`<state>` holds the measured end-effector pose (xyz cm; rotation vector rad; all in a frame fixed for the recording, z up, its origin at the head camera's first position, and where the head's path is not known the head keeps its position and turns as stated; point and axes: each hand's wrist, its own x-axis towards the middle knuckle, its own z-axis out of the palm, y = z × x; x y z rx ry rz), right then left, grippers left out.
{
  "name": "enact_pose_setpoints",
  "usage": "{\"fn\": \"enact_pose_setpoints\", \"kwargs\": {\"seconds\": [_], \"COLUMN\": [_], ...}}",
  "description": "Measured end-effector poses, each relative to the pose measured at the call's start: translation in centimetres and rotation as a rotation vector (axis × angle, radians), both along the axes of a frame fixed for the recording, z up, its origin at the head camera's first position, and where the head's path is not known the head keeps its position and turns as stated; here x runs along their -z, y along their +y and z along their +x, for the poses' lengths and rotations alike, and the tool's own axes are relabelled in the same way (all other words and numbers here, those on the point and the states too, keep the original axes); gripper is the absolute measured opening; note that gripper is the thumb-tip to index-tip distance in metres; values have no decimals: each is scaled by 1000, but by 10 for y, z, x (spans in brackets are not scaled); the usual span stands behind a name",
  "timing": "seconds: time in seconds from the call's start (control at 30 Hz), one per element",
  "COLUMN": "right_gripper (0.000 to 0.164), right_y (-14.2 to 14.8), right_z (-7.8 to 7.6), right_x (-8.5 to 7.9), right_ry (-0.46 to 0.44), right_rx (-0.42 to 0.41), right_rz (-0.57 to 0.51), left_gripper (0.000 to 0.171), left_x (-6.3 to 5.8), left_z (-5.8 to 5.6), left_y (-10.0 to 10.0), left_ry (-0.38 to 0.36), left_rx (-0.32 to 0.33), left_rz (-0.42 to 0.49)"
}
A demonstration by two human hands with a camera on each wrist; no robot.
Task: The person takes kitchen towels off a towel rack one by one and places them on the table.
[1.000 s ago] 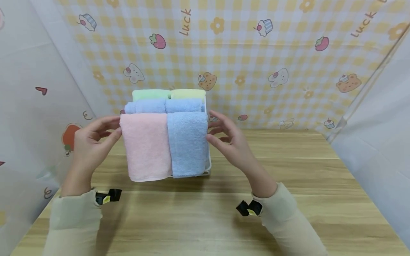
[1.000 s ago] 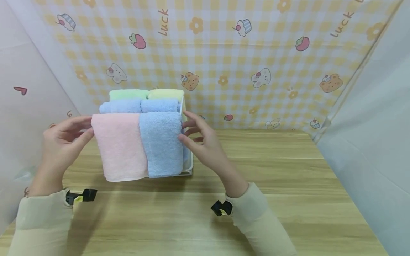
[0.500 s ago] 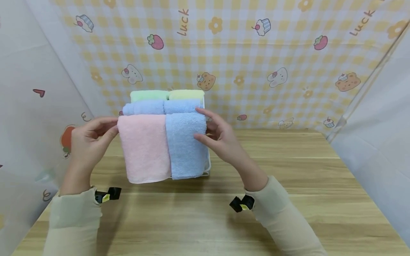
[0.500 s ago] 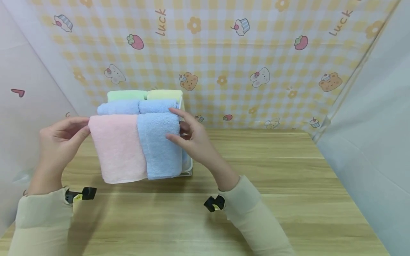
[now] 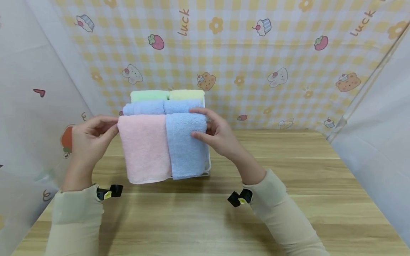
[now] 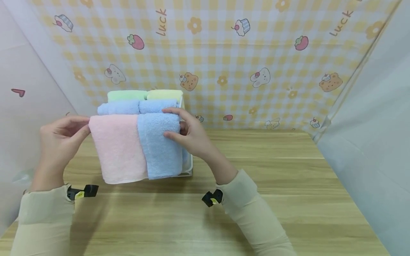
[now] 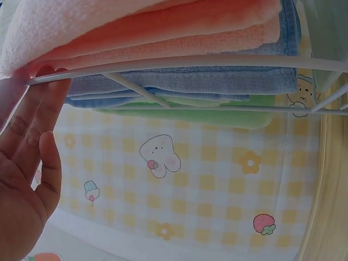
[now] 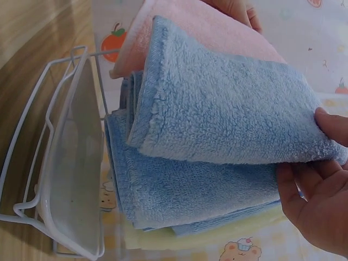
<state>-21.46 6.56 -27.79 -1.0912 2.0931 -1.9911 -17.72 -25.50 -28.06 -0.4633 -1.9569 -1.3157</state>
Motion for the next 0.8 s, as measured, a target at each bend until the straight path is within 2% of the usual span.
{"fn": "enact_pose_setpoints", "kwargs": {"seconds": [0.2, 0.33, 0.8], "right_gripper": [52, 50, 50], "right_y": [1, 2, 3], "right_z": [1, 1, 5], "right_x": [-3, -4, -7], "right_ry": [-39, -44, 12], "right_rx": [-14, -5, 35], "right_rz": [-7, -11, -61], "left_gripper": [12, 12, 14], "left_x": [-5, -8, -10], "left_z": [4, 6, 7], "left_y": [-1, -1, -2], "left_ry": [-69, -109, -138], "left_rx": [-44, -61, -65], "left_rz": [-52, -86, -122]}}
